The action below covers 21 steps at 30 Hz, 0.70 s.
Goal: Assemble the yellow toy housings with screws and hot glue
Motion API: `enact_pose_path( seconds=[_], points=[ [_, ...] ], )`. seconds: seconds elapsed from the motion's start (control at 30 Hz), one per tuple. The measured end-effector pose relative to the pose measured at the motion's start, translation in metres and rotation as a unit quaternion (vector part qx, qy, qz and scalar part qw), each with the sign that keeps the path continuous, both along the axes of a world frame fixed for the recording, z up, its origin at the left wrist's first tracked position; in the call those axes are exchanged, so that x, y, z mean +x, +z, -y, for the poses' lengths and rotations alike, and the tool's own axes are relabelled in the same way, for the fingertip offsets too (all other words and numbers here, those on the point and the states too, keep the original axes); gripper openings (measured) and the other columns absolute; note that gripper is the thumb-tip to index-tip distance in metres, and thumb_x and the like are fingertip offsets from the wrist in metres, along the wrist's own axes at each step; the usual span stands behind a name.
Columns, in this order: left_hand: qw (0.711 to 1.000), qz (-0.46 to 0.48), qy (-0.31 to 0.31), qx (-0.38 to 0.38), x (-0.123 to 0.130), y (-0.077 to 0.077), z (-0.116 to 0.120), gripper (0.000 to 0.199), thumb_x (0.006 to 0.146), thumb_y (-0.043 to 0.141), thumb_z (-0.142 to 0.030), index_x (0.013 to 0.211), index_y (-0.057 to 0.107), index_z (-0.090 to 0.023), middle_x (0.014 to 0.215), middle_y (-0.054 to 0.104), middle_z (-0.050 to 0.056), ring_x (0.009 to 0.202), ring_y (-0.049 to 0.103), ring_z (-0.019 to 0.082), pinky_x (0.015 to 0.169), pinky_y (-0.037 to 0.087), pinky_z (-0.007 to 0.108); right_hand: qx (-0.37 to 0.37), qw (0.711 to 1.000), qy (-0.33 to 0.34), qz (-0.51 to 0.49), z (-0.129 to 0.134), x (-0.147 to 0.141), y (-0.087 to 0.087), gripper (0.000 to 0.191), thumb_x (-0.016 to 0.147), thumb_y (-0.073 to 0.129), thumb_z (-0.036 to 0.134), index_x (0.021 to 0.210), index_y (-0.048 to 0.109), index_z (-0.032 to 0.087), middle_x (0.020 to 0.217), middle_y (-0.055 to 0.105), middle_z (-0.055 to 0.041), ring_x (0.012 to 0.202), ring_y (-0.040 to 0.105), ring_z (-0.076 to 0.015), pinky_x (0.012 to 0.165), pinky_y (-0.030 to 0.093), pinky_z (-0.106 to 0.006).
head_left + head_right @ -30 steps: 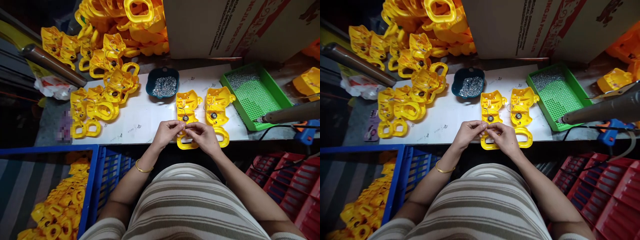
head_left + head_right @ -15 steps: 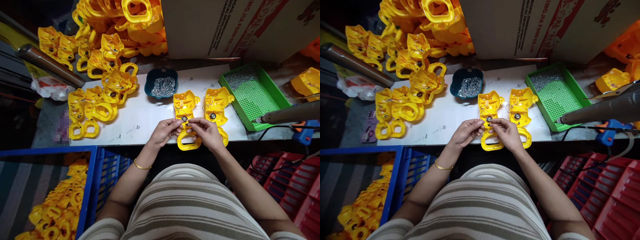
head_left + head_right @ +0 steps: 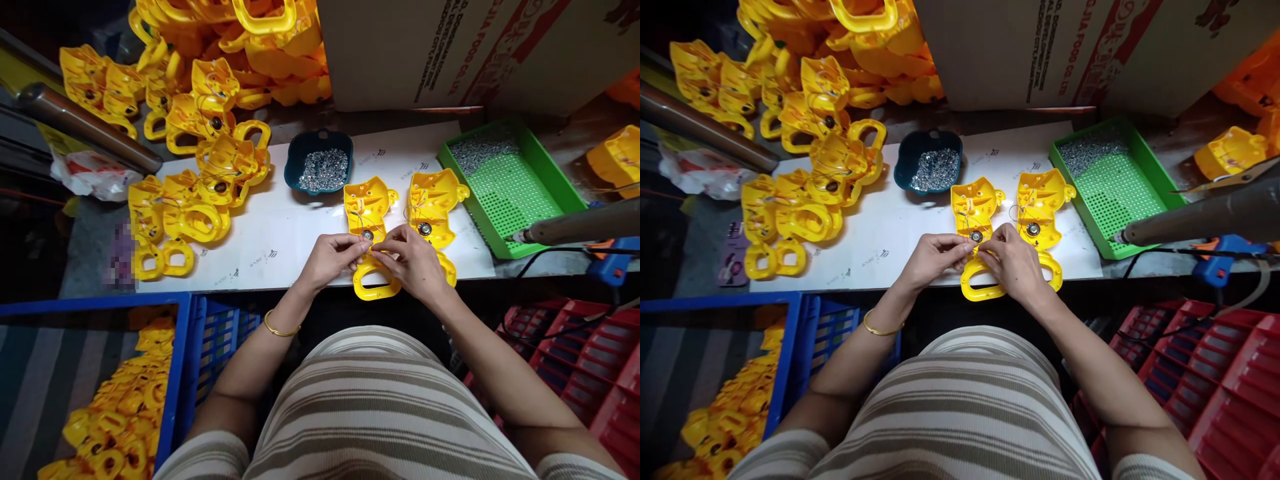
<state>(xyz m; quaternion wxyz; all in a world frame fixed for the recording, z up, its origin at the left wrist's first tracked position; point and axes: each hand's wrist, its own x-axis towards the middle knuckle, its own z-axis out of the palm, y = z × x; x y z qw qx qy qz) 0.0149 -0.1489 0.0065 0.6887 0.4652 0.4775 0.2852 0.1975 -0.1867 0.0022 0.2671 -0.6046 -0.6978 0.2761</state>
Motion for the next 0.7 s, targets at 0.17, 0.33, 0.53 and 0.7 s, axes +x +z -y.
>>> enact_pose_path(
  seconds=[0.17, 0.33, 0.53, 0.7],
  points=[
    [0.984, -0.075, -0.056, 0.153, 0.004, 0.004, -0.007, 0.025, 0.077, 0.072, -0.038, 0.084, 0.077, -0.014, 0.087, 0.075, 0.005, 0.072, 0.065, 0.013, 0.067, 0.053, 0.023, -0.071, 0.988, 0.083, 0.107, -0.014, 0.004, 0.022, 0.011, 0.086, 0.061, 0.023, 0.088, 0.069, 0.016, 0.082, 0.068, -0.0064, 0.067, 0.060, -0.0167, 0.060, 0.039, -0.028],
    [0.977, -0.089, -0.065, 0.185, 0.007, 0.009, -0.011, 0.023, 0.080, 0.069, -0.034, 0.088, 0.077, -0.014, 0.091, 0.076, 0.006, 0.081, 0.068, 0.017, 0.074, 0.053, 0.026, -0.131, 0.987, 0.092, -0.021, -0.024, 0.012, 0.022, 0.010, 0.083, 0.062, 0.023, 0.083, 0.069, 0.017, 0.072, 0.070, -0.0025, 0.060, 0.060, -0.0139, 0.059, 0.039, -0.025],
    [0.920, -0.203, 0.093, 0.321, -0.004, -0.007, 0.010, 0.023, 0.088, 0.062, -0.036, 0.084, 0.074, -0.017, 0.081, 0.073, 0.004, 0.072, 0.061, 0.014, 0.069, 0.049, 0.027, -0.171, 0.971, 0.045, -0.161, -0.019, 0.028, 0.007, 0.015, 0.077, 0.068, 0.030, 0.085, 0.072, 0.018, 0.072, 0.072, -0.0015, 0.058, 0.063, -0.0139, 0.058, 0.046, -0.026],
    [0.820, -0.391, 0.040, 0.415, -0.008, -0.023, 0.039, 0.023, 0.081, 0.070, -0.043, 0.088, 0.072, -0.021, 0.094, 0.069, 0.006, 0.096, 0.055, 0.022, 0.086, 0.043, 0.038, -0.093, 0.991, 0.039, -0.093, -0.011, 0.022, 0.003, 0.013, 0.084, 0.062, 0.028, 0.086, 0.072, 0.020, 0.081, 0.072, -0.0025, 0.068, 0.064, -0.0146, 0.064, 0.046, -0.027]
  ],
)
